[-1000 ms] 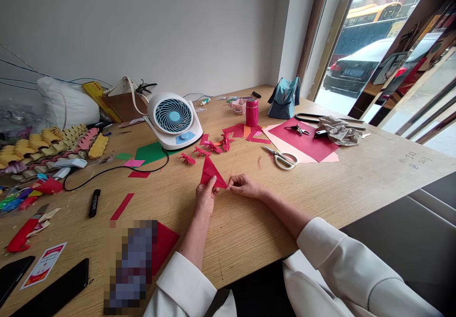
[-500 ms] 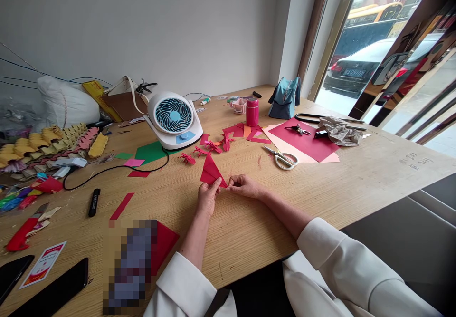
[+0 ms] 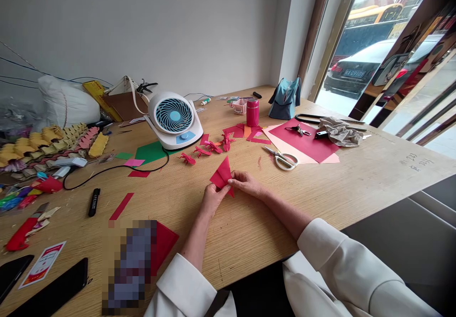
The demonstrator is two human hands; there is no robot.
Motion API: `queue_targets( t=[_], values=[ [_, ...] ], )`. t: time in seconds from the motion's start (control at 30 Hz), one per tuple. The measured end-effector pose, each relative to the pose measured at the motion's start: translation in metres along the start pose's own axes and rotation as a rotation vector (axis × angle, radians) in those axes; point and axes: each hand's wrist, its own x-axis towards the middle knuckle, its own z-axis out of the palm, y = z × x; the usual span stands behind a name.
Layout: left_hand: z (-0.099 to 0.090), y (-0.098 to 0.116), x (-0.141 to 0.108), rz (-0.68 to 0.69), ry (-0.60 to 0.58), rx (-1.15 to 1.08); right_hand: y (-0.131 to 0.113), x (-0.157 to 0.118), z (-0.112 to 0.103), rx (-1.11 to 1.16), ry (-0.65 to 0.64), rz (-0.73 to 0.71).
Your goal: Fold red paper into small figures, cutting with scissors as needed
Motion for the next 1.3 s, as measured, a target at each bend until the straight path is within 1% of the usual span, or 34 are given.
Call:
queue_targets(
  t=[0.07,0.17,0.37,0.57,0.67,0.87,1.0,1.13,1.3],
  values=[
    [0.0006,-0.0003,-0.0009,0.010,-0.043,0.051,0.0006,0.0010,-0.0001,0.024,0.004,0.007],
    [0.0002,0.0006,-0.0018,0.023,-0.076,0.097,-0.0010,0.0009,0.0003,0.056,0.002,0.011],
    [-0.0015,0.0020,-0.0019,0.051,-0.082,0.132,-0.0080,-0.0021,0.0023,0.110,-0.011,0.021],
    [-0.0034,-0.0036,0.0014,0.075,-0.103,0.129,-0.0072,-0.0019,0.0000,0.127,0.059,0.021],
    [-0.0039,-0.0061,0.0028,0.076,-0.106,0.094,-0.0056,-0.0017,-0.0012,0.122,0.070,0.024],
    [-0.0044,-0.0055,0.0027,0.097,-0.052,0.054,-0.0047,-0.0015,-0.0001,0.110,0.021,0.035],
    [-0.0040,-0.0028,0.0008,0.091,-0.058,0.031,-0.0062,-0.0021,-0.0001,0.094,0.023,0.037],
    [-0.0024,-0.0004,-0.0007,0.072,-0.039,-0.012,-0.0070,-0.0025,-0.0011,0.078,0.031,0.042],
    [-0.0034,-0.0034,0.0015,0.082,0.004,-0.057,-0.0054,-0.0023,-0.0006,0.064,-0.007,0.038]
  ],
)
